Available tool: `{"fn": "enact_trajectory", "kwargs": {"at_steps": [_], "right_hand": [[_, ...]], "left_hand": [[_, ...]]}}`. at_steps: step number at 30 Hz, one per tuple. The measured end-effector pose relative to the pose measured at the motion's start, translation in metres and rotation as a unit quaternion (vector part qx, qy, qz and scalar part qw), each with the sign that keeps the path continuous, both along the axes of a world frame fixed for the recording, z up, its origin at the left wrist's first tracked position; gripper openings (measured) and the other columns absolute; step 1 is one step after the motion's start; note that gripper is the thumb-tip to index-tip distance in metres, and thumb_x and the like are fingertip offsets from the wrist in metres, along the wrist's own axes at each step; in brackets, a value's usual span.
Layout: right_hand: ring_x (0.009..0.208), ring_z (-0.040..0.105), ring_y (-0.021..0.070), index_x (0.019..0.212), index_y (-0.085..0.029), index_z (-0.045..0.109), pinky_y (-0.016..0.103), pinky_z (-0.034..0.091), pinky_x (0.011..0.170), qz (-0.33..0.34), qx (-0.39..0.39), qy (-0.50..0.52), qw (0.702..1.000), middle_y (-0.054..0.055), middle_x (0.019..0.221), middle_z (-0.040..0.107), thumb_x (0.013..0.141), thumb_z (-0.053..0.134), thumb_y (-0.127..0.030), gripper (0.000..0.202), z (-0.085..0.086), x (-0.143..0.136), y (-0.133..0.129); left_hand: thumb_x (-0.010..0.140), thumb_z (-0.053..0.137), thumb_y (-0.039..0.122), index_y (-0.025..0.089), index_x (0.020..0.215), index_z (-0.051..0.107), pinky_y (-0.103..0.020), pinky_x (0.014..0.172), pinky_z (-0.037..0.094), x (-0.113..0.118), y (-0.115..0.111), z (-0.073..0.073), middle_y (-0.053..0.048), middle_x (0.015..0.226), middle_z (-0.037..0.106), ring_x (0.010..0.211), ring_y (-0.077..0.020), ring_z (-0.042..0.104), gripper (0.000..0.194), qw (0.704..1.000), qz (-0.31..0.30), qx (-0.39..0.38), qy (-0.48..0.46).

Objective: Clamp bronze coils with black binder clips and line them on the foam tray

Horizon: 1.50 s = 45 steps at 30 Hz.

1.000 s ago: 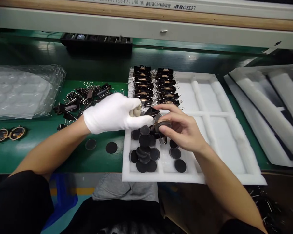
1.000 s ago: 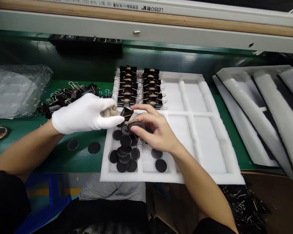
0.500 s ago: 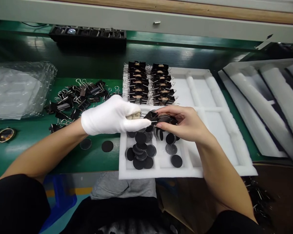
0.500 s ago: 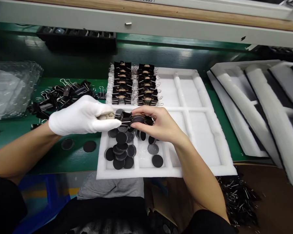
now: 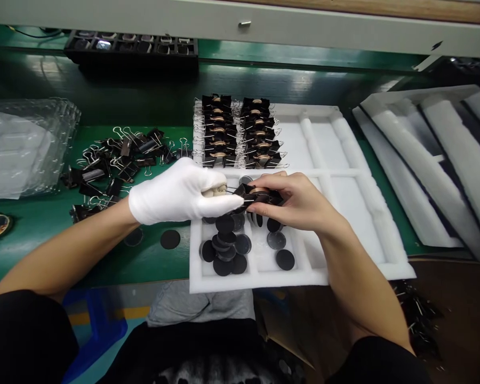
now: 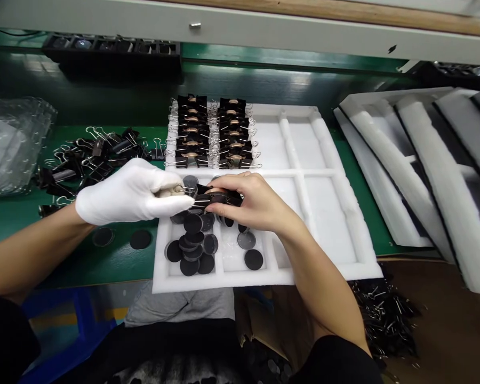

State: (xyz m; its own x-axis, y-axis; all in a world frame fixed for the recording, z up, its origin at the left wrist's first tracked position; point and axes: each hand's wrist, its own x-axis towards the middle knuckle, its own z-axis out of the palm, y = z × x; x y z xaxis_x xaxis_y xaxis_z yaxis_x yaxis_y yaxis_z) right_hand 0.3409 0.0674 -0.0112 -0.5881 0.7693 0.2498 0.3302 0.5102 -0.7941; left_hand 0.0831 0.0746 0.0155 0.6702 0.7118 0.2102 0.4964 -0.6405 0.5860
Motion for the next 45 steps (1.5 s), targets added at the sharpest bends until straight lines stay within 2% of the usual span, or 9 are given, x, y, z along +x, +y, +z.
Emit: {"fn": "enact_trajectory", "kwargs": {"at_steps": [6,12,19,22,27,32,38,41,45], "right_hand": [[0.075,0.068,0.0188,0.097,-0.023,0.08,0.031,0.054,0.068,-0.005,-0.057,0.001,0.998,0.002,0.085,0.076,0.085,0.083,-0.036,0.018,0.002,-0.001,-0.001],[0.096,0.074,0.0239,0.108,-0.024,0.077,0.039,0.061,0.09,-0.02,-0.101,0.05,0.993,0.004,0.105,0.079,0.078,0.086,-0.029,0.033,0.004,-0.004,-0.002],[0.103,0.076,0.022,0.123,-0.023,0.074,0.035,0.063,0.088,0.015,-0.267,0.145,0.953,0.007,0.112,0.08,0.092,0.077,-0.048,0.04,0.006,0.001,0.004],[0.096,0.078,0.0197,0.112,-0.024,0.078,0.029,0.065,0.078,-0.023,-0.327,0.18,0.927,0.007,0.112,0.081,0.097,0.065,-0.063,0.044,0.002,0.003,0.008],[0.066,0.076,0.0205,0.098,-0.02,0.078,0.032,0.064,0.057,0.02,-0.455,0.165,0.875,0.009,0.089,0.081,0.092,0.064,-0.071,0.053,0.002,0.004,0.011],[0.073,0.073,0.0169,0.111,-0.019,0.077,0.031,0.063,0.067,-0.053,-0.339,0.16,0.925,0.006,0.091,0.079,0.078,0.091,-0.044,0.044,0.001,0.007,0.012],[0.086,0.07,0.0212,0.105,-0.023,0.081,0.035,0.058,0.074,-0.143,-0.203,0.123,0.961,0.006,0.101,0.078,0.075,0.091,-0.045,0.038,0.002,0.008,0.011],[0.075,0.064,0.0188,0.099,-0.024,0.082,0.034,0.052,0.065,-0.173,-0.16,0.112,0.965,0.005,0.092,0.075,0.075,0.091,-0.046,0.033,-0.001,0.004,0.01],[0.074,0.061,0.0182,0.097,-0.026,0.082,0.034,0.049,0.064,-0.177,-0.139,0.109,0.968,0.003,0.087,0.073,0.076,0.09,-0.046,0.03,-0.008,-0.001,0.011]], "left_hand": [[0.09,0.062,0.041,0.018,0.054,0.038,-0.023,0.047,0.025,0.002,-0.002,0.003,0.007,0.051,0.034,0.047,-0.0051,0.031,0.048,1.0,0.014,-0.018,0.004],[0.09,0.061,0.042,0.018,0.058,0.046,-0.023,0.049,0.028,-0.001,0.001,0.004,0.007,0.05,0.041,0.047,-0.0054,0.035,0.043,0.999,0.044,-0.013,0.029],[0.1,0.05,0.056,0.019,0.06,0.054,-0.023,0.051,0.041,-0.004,0.006,0.014,0.003,0.047,0.055,0.044,-0.0093,0.051,0.054,0.977,0.086,-0.191,-0.023],[0.099,0.051,0.056,0.019,0.059,0.054,-0.023,0.053,0.042,-0.006,0.005,0.014,0.003,0.048,0.057,0.047,-0.0096,0.053,0.054,0.985,0.099,-0.14,-0.023],[0.091,0.059,0.056,0.022,0.081,0.068,-0.026,0.059,0.042,-0.008,0.009,0.006,0.001,0.066,0.068,0.059,-0.0136,0.059,0.037,0.993,0.078,0.084,0.021],[0.098,0.05,0.035,0.025,0.107,0.074,-0.034,0.078,0.05,-0.012,0.019,-0.004,-0.005,0.095,0.079,0.08,-0.0203,0.071,0.027,0.971,0.01,0.222,0.082],[0.106,0.038,0.032,0.018,0.132,0.061,-0.032,0.091,0.053,-0.007,0.006,-0.002,-0.007,0.114,0.075,0.1,-0.0188,0.071,0.038,0.996,0.066,0.063,-0.013],[0.108,0.033,0.047,0.019,0.12,0.064,-0.03,0.078,0.05,-0.002,-0.001,0.001,-0.002,0.092,0.072,0.08,-0.0161,0.067,0.042,0.995,0.083,-0.048,-0.009],[0.1,0.052,0.058,0.02,0.075,0.052,-0.027,0.057,0.034,0.002,0.001,-0.002,0.005,0.064,0.05,0.059,-0.0102,0.045,0.046,0.991,0.108,-0.068,0.04]]}}
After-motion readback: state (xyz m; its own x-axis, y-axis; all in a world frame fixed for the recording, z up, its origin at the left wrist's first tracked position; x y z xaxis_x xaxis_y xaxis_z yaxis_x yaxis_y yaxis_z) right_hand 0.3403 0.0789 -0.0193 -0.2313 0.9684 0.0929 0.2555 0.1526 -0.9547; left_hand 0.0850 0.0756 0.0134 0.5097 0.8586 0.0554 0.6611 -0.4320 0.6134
